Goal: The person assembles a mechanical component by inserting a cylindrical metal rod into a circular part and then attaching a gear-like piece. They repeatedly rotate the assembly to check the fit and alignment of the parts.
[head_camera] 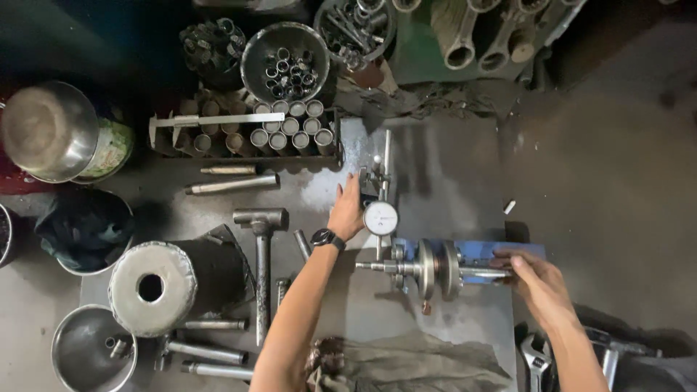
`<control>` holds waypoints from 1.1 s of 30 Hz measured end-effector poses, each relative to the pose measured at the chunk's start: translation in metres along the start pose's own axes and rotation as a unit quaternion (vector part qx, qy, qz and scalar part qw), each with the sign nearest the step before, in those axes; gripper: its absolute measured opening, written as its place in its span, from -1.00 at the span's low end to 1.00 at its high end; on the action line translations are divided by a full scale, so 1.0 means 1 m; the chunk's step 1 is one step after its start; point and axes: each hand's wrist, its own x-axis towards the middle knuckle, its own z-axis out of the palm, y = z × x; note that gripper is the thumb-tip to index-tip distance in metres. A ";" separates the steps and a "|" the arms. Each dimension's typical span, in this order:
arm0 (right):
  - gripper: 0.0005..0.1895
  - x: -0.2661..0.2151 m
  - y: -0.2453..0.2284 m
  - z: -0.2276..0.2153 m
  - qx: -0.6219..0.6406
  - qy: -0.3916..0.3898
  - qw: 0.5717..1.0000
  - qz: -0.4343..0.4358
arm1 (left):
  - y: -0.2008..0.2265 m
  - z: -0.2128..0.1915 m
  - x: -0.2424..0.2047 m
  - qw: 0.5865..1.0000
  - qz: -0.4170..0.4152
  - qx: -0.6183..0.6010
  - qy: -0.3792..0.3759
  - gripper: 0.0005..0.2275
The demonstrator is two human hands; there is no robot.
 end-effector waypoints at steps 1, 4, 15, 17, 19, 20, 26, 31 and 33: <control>-0.59 0.000 0.002 0.000 -0.001 0.010 1.000 0.002 | -0.020 0.012 0.005 0.999 0.013 0.051 -0.009 -0.13; -0.59 0.003 0.007 -0.003 -0.002 0.020 1.000 0.008 | -0.033 0.021 0.020 0.995 -0.013 0.097 -0.021 -0.17; -0.64 0.005 0.013 -0.007 -0.051 0.074 0.995 0.048 | -0.053 0.032 0.027 0.998 -0.054 0.032 0.006 -0.17; -0.65 0.007 0.020 -0.011 -0.038 0.062 0.997 0.038 | -0.057 0.032 0.026 0.999 -0.054 0.004 0.005 -0.22; -0.65 0.008 0.025 -0.012 -0.029 0.055 0.997 0.034 | -0.064 0.035 0.025 0.999 -0.048 0.006 0.005 -0.21; -0.65 0.008 0.027 -0.012 -0.021 0.049 0.998 0.029 | -0.068 0.036 0.024 0.999 -0.042 0.008 0.006 -0.19; -0.63 0.006 0.015 -0.001 -0.123 0.073 0.988 0.066 | -0.067 0.036 0.024 0.999 -0.039 0.005 0.006 -0.19; -0.63 0.014 0.031 -0.012 -0.124 0.049 0.988 0.072 | -0.045 0.022 0.028 0.998 -0.057 -0.003 -0.005 -0.19; -0.63 0.017 0.035 -0.016 -0.103 0.029 0.992 0.065 | -0.047 0.023 0.027 0.998 -0.060 -0.006 -0.003 -0.20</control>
